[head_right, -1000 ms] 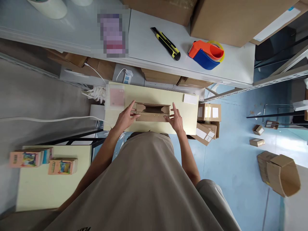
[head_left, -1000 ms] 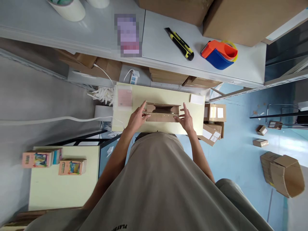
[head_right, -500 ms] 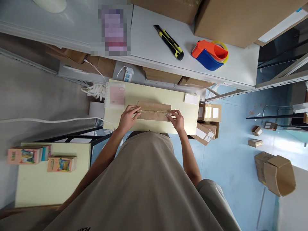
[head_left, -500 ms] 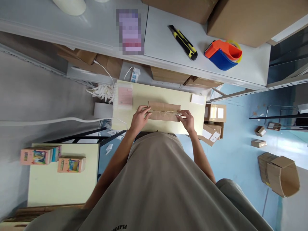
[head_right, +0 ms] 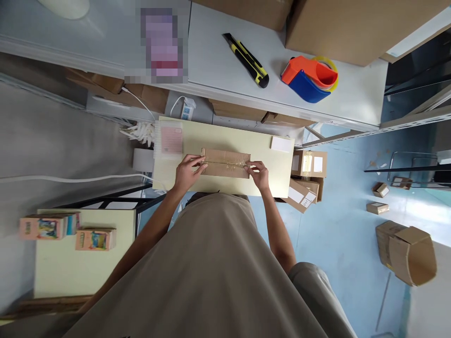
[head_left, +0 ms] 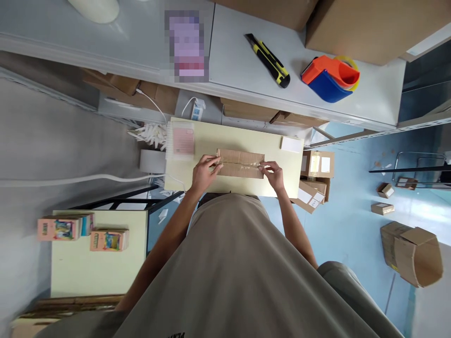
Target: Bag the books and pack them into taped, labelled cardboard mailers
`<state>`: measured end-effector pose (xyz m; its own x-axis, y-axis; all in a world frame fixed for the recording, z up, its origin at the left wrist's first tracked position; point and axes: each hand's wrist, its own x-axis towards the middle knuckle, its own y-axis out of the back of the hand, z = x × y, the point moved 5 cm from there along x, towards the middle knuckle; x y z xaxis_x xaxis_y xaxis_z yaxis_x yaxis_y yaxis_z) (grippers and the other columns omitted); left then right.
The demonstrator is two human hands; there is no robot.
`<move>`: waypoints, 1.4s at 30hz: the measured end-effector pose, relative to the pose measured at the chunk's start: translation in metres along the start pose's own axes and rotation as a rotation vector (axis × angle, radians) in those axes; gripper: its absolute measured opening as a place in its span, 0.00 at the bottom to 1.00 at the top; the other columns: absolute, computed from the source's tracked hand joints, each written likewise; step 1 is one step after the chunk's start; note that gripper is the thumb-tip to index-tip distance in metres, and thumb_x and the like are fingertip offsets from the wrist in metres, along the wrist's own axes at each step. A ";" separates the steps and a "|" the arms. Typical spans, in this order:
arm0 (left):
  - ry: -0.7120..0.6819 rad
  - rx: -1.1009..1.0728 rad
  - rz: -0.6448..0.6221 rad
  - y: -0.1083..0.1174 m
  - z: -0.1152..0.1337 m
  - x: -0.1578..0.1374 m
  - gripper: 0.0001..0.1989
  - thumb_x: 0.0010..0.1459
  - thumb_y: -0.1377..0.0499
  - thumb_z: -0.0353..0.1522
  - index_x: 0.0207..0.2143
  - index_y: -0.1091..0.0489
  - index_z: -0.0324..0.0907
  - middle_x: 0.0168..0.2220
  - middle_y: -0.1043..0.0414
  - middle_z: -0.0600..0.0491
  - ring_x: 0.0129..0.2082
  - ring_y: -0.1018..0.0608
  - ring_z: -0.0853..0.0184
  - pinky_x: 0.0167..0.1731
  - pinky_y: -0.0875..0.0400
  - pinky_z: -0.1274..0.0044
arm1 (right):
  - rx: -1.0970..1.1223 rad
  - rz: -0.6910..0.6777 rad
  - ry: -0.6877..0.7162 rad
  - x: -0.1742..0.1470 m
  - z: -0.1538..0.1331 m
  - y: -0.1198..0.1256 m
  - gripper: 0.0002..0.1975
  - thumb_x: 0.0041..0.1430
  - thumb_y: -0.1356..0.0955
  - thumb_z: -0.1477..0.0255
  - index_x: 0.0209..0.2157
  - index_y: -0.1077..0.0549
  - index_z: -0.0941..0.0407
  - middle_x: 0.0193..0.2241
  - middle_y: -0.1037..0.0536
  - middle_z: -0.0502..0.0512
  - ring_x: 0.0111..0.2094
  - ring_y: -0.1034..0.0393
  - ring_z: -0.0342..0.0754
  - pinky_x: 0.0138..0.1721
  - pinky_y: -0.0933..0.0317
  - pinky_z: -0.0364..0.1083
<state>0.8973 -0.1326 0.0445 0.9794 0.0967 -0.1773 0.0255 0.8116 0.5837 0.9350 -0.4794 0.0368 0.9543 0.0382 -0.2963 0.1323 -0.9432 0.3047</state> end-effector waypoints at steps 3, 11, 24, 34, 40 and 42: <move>0.054 -0.029 0.044 -0.001 0.000 0.004 0.17 0.72 0.34 0.46 0.53 0.12 0.49 0.55 0.17 0.47 0.44 0.14 0.60 0.56 0.18 0.68 | -0.003 0.027 -0.018 0.000 0.001 -0.001 0.27 0.58 0.20 0.38 0.41 0.09 0.47 0.50 0.16 0.59 0.52 0.19 0.59 0.57 0.18 0.61; 0.054 -0.174 0.097 -0.003 0.000 0.001 0.24 0.74 0.40 0.52 0.52 0.12 0.46 0.52 0.14 0.45 0.52 0.14 0.57 0.57 0.17 0.65 | 0.074 0.117 -0.097 -0.006 0.009 -0.005 0.26 0.55 0.19 0.40 0.41 0.08 0.47 0.45 0.15 0.58 0.51 0.18 0.59 0.59 0.20 0.62; 0.078 -0.139 0.156 -0.010 -0.004 0.001 0.24 0.76 0.41 0.52 0.53 0.13 0.47 0.55 0.15 0.45 0.53 0.14 0.57 0.55 0.19 0.69 | 0.138 0.147 -0.110 -0.003 0.018 -0.007 0.26 0.51 0.17 0.43 0.40 0.08 0.50 0.46 0.14 0.59 0.50 0.18 0.59 0.55 0.21 0.59; 0.079 -0.384 0.194 -0.019 -0.017 0.010 0.27 0.68 0.34 0.56 0.47 0.12 0.44 0.52 0.14 0.42 0.50 0.14 0.55 0.49 0.17 0.68 | 0.213 0.157 -0.137 -0.001 0.023 -0.009 0.31 0.48 0.17 0.43 0.41 0.09 0.54 0.49 0.14 0.61 0.47 0.19 0.56 0.48 0.21 0.55; 0.124 -0.419 0.206 -0.018 -0.014 0.010 0.28 0.63 0.33 0.58 0.45 0.13 0.43 0.52 0.12 0.41 0.50 0.13 0.53 0.52 0.17 0.65 | 0.179 0.186 -0.084 -0.004 0.018 -0.012 0.34 0.50 0.20 0.38 0.40 0.10 0.55 0.49 0.13 0.63 0.49 0.19 0.58 0.47 0.21 0.55; 0.125 -0.403 0.201 -0.016 -0.012 0.011 0.27 0.64 0.33 0.57 0.44 0.13 0.43 0.50 0.11 0.41 0.47 0.13 0.54 0.51 0.16 0.65 | 0.165 0.179 -0.056 -0.004 0.015 -0.013 0.34 0.52 0.21 0.38 0.40 0.11 0.55 0.48 0.12 0.64 0.49 0.19 0.59 0.47 0.21 0.56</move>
<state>0.9054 -0.1381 0.0236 0.9246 0.3234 -0.2014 -0.2662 0.9265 0.2660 0.9249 -0.4725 0.0202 0.9419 -0.1485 -0.3014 -0.0875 -0.9745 0.2066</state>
